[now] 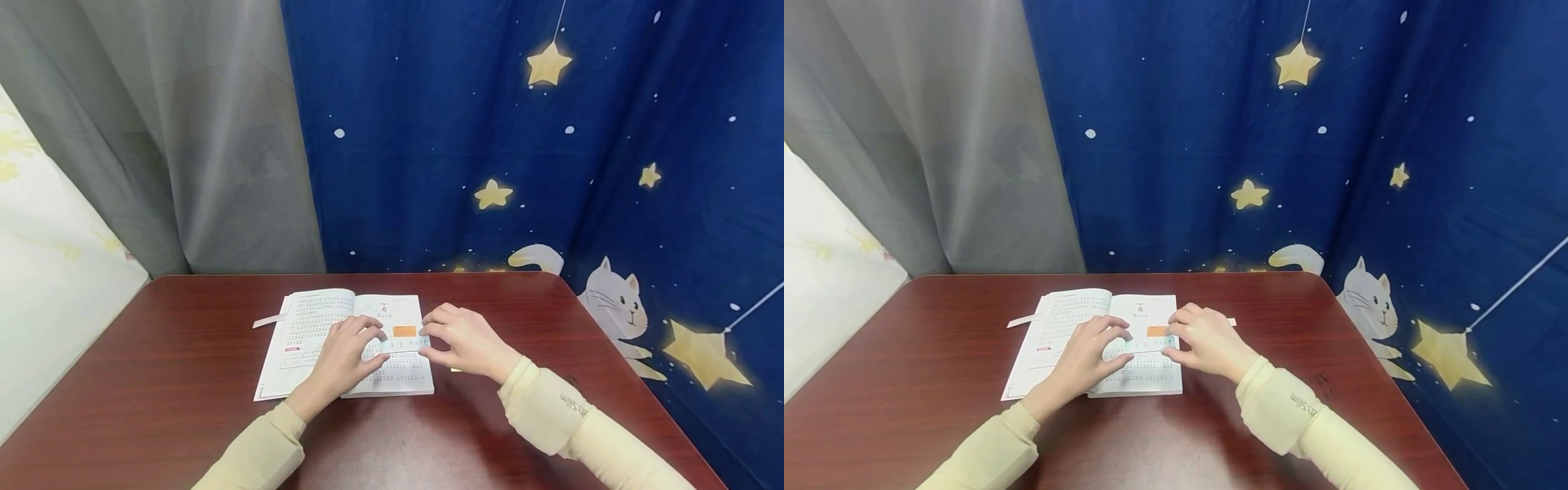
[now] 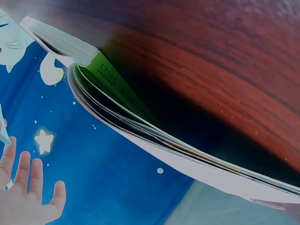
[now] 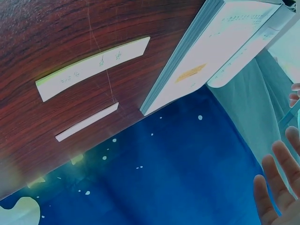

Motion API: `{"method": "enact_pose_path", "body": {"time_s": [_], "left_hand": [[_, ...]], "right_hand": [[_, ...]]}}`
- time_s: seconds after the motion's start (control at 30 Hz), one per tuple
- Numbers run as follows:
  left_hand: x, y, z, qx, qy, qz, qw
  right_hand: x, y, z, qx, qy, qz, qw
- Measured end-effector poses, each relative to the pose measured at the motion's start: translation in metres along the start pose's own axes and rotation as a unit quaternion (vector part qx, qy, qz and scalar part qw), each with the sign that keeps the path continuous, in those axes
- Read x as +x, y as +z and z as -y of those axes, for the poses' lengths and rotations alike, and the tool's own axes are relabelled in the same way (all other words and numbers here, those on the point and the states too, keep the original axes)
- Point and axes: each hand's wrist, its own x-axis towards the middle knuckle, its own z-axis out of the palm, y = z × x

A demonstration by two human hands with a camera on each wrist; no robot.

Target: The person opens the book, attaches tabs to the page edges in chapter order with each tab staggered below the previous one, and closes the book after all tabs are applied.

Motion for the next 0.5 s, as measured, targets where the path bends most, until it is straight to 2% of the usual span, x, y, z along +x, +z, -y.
{"method": "enact_pose_path", "body": {"time_s": [0.5], "left_hand": [[0.0001, 0.0012, -0.0004, 0.004, 0.000, -0.001, 1.0000]], "right_hand": [[0.0025, 0.0007, 0.0010, 0.010, -0.014, -0.031, 0.999]]}}
